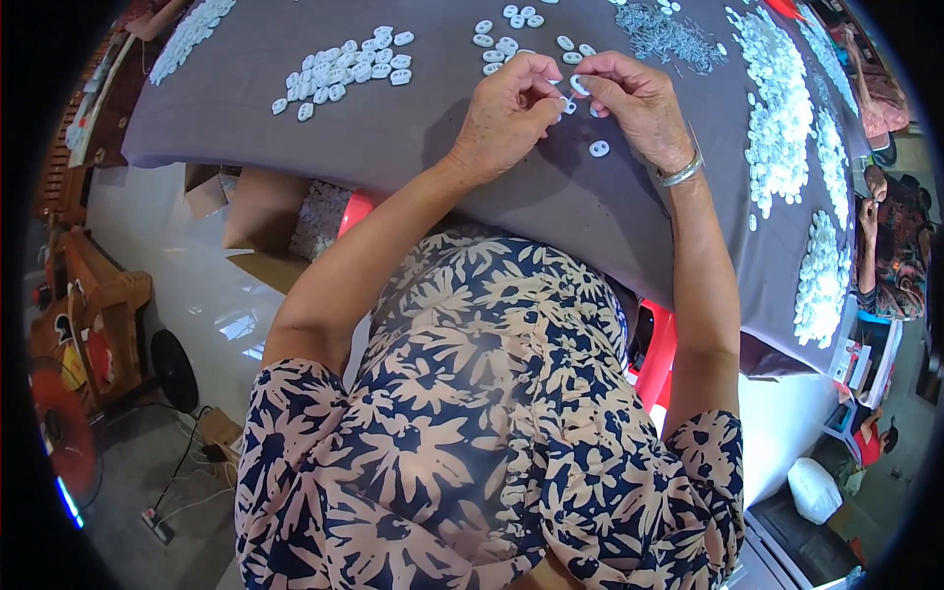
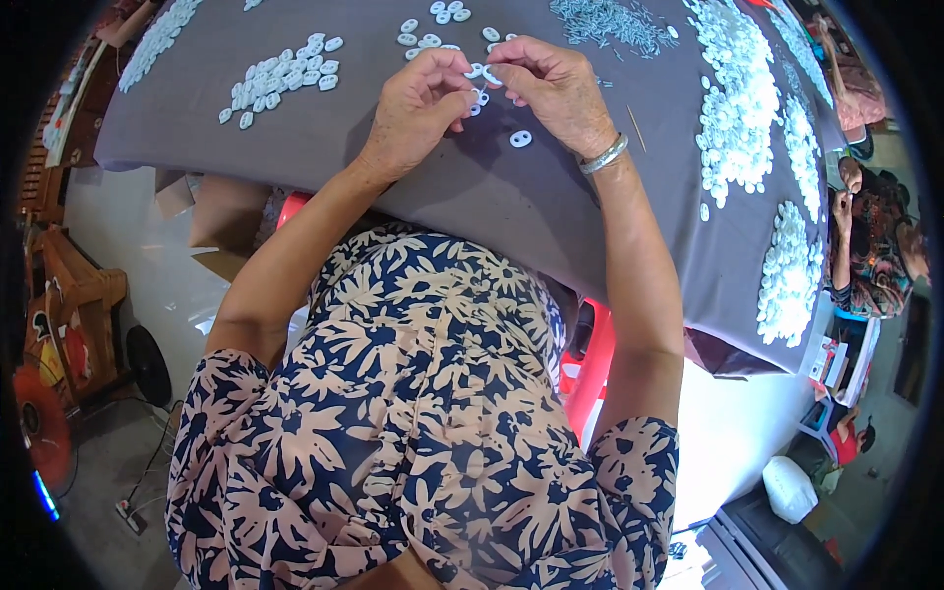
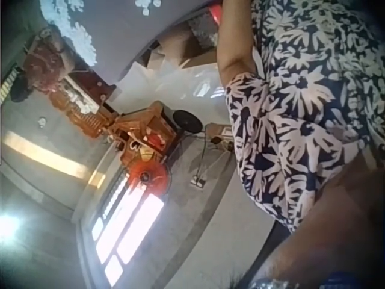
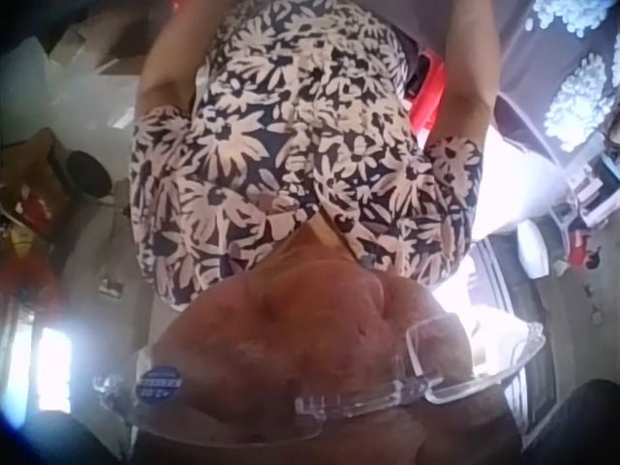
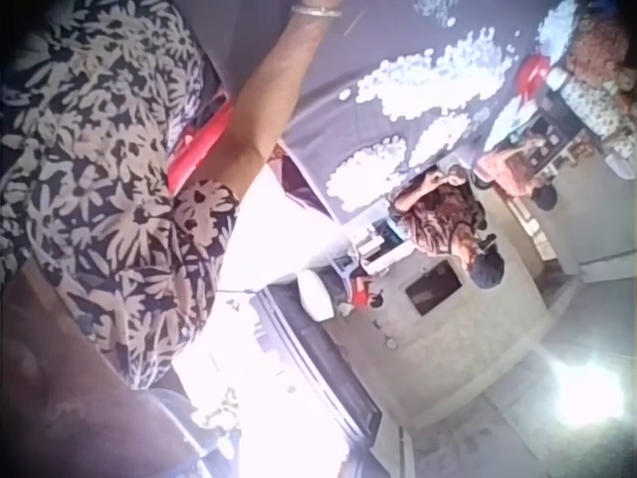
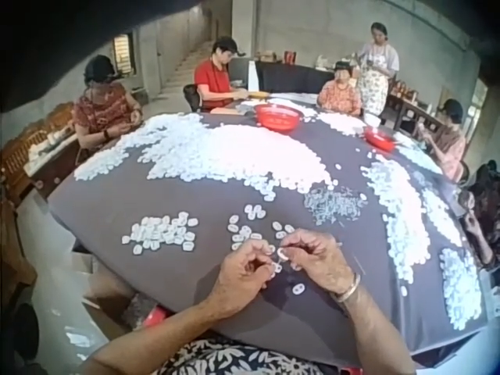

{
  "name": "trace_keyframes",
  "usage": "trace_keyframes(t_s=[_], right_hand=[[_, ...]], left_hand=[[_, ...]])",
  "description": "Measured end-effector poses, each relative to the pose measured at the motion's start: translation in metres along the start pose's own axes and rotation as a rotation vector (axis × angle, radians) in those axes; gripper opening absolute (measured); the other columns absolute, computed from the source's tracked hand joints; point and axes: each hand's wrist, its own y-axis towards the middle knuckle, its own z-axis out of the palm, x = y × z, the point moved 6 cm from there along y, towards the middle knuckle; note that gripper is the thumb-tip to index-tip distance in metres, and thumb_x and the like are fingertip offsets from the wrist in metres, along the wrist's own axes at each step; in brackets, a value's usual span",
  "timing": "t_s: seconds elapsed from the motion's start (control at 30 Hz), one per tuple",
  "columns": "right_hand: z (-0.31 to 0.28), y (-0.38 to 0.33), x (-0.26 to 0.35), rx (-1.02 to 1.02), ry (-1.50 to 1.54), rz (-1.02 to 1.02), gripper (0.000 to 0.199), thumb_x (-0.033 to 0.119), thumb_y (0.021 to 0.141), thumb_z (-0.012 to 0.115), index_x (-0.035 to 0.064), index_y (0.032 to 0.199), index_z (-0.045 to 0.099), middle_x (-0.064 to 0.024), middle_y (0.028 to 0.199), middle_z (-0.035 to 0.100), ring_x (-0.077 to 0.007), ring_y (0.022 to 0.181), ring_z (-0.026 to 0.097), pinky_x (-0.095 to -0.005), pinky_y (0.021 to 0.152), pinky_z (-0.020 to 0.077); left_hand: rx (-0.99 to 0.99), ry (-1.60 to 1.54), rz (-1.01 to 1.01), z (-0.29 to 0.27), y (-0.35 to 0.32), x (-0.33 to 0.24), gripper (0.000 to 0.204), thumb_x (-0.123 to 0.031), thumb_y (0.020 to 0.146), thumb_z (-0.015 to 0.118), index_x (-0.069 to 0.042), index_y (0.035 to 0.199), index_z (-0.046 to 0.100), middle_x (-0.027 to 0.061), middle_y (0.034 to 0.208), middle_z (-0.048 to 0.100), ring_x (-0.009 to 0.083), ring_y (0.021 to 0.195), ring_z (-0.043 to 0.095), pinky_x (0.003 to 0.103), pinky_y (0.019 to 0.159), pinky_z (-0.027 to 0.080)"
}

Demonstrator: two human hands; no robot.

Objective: The person sorts and inspects small white plastic components by hand on a table.

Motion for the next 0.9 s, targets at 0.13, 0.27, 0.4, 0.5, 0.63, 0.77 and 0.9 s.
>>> trace_keyframes(t_s=[0.13,0.27,0.4,0.5,0.63,0.77,0.9], right_hand=[[0.0003,-0.0016,0.0023,-0.010,-0.004,0.006,0.015,0.010,0.091,0.060,0.0028,0.102,0.067,0.0029,0.083,0.063,-0.0027,0.069,0.051,-0.0175,0.063,0.0437],[0.0014,-0.0018,0.0042,0.005,-0.017,-0.003,0.014,0.010,0.090,0.061,0.0026,0.101,0.067,0.0030,0.083,0.062,-0.0030,0.068,0.050,-0.0176,0.062,0.0433],[0.0025,-0.0020,0.0053,0.007,-0.038,-0.021,0.014,0.011,0.090,0.061,0.0030,0.100,0.067,0.0036,0.083,0.062,-0.0030,0.068,0.049,-0.0174,0.062,0.0431],[0.0021,-0.0015,0.0037,0.008,-0.053,-0.031,0.013,0.010,0.090,0.061,0.0034,0.100,0.067,0.0040,0.083,0.062,-0.0029,0.068,0.049,-0.0174,0.062,0.0430],[0.0023,-0.0015,0.0059,0.001,-0.073,-0.025,0.013,0.010,0.090,0.061,0.0032,0.100,0.067,0.0040,0.084,0.062,-0.0027,0.068,0.049,-0.0174,0.062,0.0429],[0.0038,-0.0014,0.0067,0.004,-0.094,-0.040,0.013,0.010,0.090,0.061,0.0031,0.100,0.067,0.0042,0.083,0.062,-0.0028,0.067,0.049,-0.0173,0.062,0.0428],[0.0053,-0.0021,0.0067,0.005,-0.133,-0.087,0.013,0.009,0.089,0.061,0.0029,0.100,0.067,0.0043,0.082,0.062,-0.0027,0.067,0.050,-0.0170,0.061,0.0428]], left_hand=[[0.009,-0.006,0.004,0.0001,0.0000,0.0008,0.024,0.000,0.082,0.061,-0.003,0.104,0.051,0.0031,0.080,0.059,0.0068,0.067,0.055,0.021,0.056,0.048],[0.006,0.014,0.007,0.0003,-0.0004,-0.0010,0.024,0.000,0.082,0.061,-0.003,0.104,0.051,0.0031,0.079,0.059,0.0068,0.067,0.055,0.021,0.056,0.048],[0.002,0.015,0.006,0.0004,-0.0014,-0.0006,0.024,0.000,0.082,0.061,-0.003,0.104,0.051,0.0029,0.079,0.059,0.0066,0.065,0.054,0.021,0.056,0.047],[0.001,0.009,0.012,0.0004,-0.0013,0.0004,0.024,0.000,0.082,0.061,-0.003,0.104,0.051,0.0028,0.078,0.059,0.0065,0.065,0.054,0.021,0.057,0.046],[-0.001,0.013,0.001,0.0005,-0.0006,-0.0008,0.024,0.000,0.082,0.061,-0.003,0.104,0.051,0.0026,0.078,0.059,0.0063,0.065,0.054,0.021,0.057,0.046],[0.000,0.013,0.008,0.0002,-0.0005,0.0006,0.024,0.000,0.082,0.061,-0.003,0.104,0.051,0.0025,0.078,0.059,0.0063,0.065,0.054,0.021,0.057,0.046],[-0.006,0.002,0.010,-0.0002,-0.0001,0.0003,0.023,0.000,0.082,0.059,-0.003,0.104,0.051,0.0026,0.078,0.059,0.0065,0.065,0.054,0.021,0.056,0.047]])
